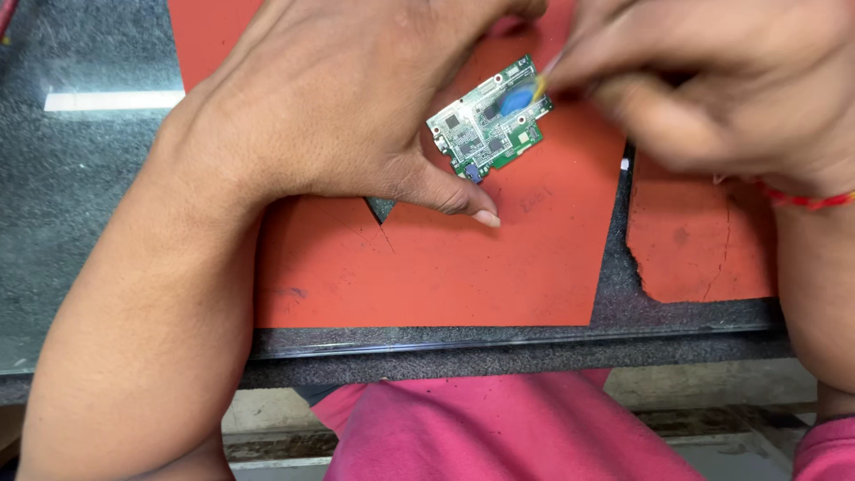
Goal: The person is using a small brush to clean debris from the components on a green circuit board while holding it against a red mat on a workbench.
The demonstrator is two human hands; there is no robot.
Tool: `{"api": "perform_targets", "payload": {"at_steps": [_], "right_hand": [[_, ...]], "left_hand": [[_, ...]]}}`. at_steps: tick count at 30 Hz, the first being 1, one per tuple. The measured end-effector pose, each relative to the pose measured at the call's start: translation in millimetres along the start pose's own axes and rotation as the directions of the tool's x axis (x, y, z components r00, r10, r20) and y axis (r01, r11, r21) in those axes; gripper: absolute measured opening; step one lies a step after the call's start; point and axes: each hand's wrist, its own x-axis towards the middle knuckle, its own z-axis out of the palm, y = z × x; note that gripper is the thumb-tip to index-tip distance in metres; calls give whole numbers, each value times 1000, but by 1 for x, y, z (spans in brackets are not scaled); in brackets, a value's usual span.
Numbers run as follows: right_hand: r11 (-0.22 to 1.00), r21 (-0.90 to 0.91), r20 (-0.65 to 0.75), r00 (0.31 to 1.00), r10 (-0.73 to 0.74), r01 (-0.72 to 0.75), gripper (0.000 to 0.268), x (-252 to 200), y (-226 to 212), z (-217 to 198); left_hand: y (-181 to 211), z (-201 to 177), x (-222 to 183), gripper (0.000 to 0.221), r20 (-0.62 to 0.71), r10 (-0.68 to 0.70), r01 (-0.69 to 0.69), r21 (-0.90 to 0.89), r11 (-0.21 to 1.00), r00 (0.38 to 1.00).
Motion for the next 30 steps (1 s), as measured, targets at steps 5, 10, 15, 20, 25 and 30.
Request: {"api": "perform_targets", "payload": {"at_steps": [5,10,15,20,25,30], "right_hand": [[999,-25,-83,996,20,-22,20,-1,5,1],[997,-71,-121,992,27,-36,19,-3,8,4],[994,-92,-174,984,48,-65,18,-7,15,6],[988,-136,-243,969,38,-73,17,-5,17,8],[982,-167,-273,961,42,-90,16,5,10,7],[994,22,-287,952,109,-107,17,5,10,8]], "left_hand": [[2,1,2,68,54,-35,29,108,994,998],[0,-4,-4,49,-29,25,-24,20,1000,999],[-5,-5,-7,27,-125,-10,25,117,993,992],[8,-7,-3,69,-160,-39,102,411,906,986],[15,0,6,68,-81,-146,162,249,955,986],[5,-19,-3,84,-13,-61,62,48,997,998]]}}
